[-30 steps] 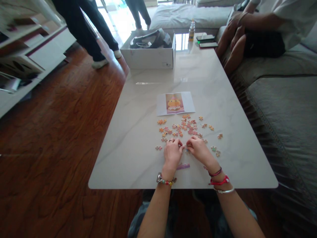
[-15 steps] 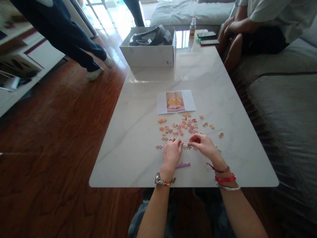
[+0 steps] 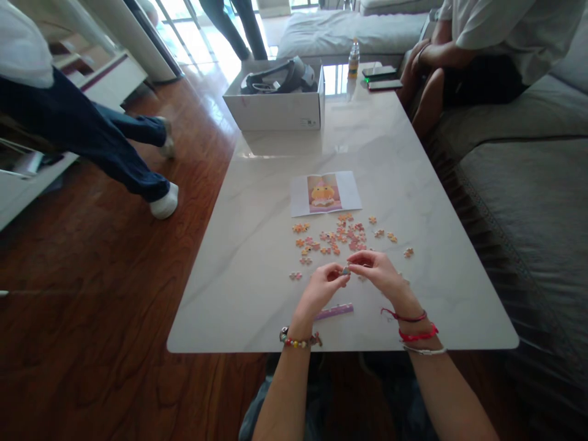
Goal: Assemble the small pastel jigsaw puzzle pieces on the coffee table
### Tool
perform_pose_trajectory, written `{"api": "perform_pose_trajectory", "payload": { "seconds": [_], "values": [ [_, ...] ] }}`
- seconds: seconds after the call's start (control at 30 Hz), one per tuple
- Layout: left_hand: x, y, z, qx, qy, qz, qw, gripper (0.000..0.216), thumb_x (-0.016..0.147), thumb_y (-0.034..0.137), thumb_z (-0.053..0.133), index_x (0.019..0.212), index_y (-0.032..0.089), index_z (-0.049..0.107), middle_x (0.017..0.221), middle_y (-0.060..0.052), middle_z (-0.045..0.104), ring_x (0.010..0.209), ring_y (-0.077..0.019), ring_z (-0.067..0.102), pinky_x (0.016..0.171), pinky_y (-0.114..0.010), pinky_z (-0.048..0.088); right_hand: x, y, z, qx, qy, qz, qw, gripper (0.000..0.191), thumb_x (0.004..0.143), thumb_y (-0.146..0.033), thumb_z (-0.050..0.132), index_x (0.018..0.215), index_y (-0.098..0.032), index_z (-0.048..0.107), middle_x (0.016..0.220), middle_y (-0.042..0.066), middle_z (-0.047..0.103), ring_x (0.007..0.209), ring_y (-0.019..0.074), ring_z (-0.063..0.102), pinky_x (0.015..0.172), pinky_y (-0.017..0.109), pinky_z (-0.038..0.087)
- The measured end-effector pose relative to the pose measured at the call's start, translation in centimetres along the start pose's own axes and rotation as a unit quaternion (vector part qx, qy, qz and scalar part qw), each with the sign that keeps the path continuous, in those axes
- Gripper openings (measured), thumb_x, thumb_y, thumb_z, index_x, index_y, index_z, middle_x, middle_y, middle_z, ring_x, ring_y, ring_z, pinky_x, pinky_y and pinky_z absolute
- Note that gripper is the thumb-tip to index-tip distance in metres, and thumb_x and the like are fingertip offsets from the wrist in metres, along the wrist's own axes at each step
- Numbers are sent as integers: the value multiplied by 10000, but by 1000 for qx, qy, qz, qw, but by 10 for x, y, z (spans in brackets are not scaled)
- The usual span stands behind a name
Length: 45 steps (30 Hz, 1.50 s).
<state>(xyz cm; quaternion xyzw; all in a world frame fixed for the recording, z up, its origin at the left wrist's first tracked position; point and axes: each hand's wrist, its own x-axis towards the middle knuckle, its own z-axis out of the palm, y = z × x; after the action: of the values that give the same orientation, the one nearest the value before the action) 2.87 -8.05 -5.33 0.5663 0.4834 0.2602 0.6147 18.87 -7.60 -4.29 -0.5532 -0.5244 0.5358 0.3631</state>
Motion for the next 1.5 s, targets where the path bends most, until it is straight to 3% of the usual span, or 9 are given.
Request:
{"api": "perform_pose_trajectory", "payload": {
  "seconds": [0.27,0.43,0.5,0.73,0.93,1.03,1.13,1.3,1.5],
  "values": [
    [-7,7,-14,29,-12,-33,999,278,752,340,476,891,136,605,732,-39,628,634,-113,578,505,-186,395,0,-2,8,-136,1,-73,988,135,687,-258,562,747,-154,623,711,37,645,631,125,573,593,246,448],
    [-36,23,-23,78,118,-10,990,267,758,341,467,883,143,595,800,-48,635,606,-100,563,592,-226,452,-10,-1,3,-156,-13,-34,987,94,659,-193,539,705,-147,607,649,17,629,572,109,560,528,215,432],
    [-53,34,-22,74,133,0,988,265,767,350,452,853,141,589,763,-38,627,586,-95,547,594,-228,454,-20,1,0,-150,-4,-6,989,98,651,-176,526,710,-140,596,621,12,615,528,99,545,491,203,422],
    [-109,107,-28,16,72,85,994,265,762,379,491,871,155,582,763,-27,609,603,-84,530,578,-203,437,-62,10,0,-149,24,-17,988,91,643,-180,505,689,-150,578,635,18,613,567,124,563,545,239,455],
    [-136,176,-65,66,252,234,937,263,743,416,512,854,191,591,720,-10,587,602,-87,493,566,-196,413,-71,18,-1,-160,69,-46,984,140,651,-172,460,721,-191,580,701,28,637,634,171,603,614,305,487],
    [-131,163,-63,125,291,187,930,253,738,416,508,830,196,592,645,5,568,564,-94,475,534,-202,393,-68,20,-1,-168,90,-60,980,144,650,-184,453,711,-212,581,684,29,641,636,197,614,615,332,493],
    [-111,114,-42,169,250,94,949,246,725,421,499,767,197,594,591,7,572,521,-114,483,498,-220,387,-59,23,0,-169,103,-60,978,156,653,-200,449,721,-222,588,646,23,640,601,203,612,591,335,491],
    [-70,38,-4,192,170,33,966,204,726,337,461,676,183,585,694,-32,631,612,-140,555,595,-244,423,-39,15,-1,-160,107,-56,980,153,635,-221,473,717,-209,603,716,29,660,678,198,616,655,311,481],
    [-39,31,1,183,168,33,968,228,735,328,431,712,156,579,739,-52,637,658,-143,569,639,-243,418,-18,-8,-4,-111,90,-41,989,175,625,-250,502,733,-175,616,716,39,653,669,179,601,600,260,465]
  ]
}}
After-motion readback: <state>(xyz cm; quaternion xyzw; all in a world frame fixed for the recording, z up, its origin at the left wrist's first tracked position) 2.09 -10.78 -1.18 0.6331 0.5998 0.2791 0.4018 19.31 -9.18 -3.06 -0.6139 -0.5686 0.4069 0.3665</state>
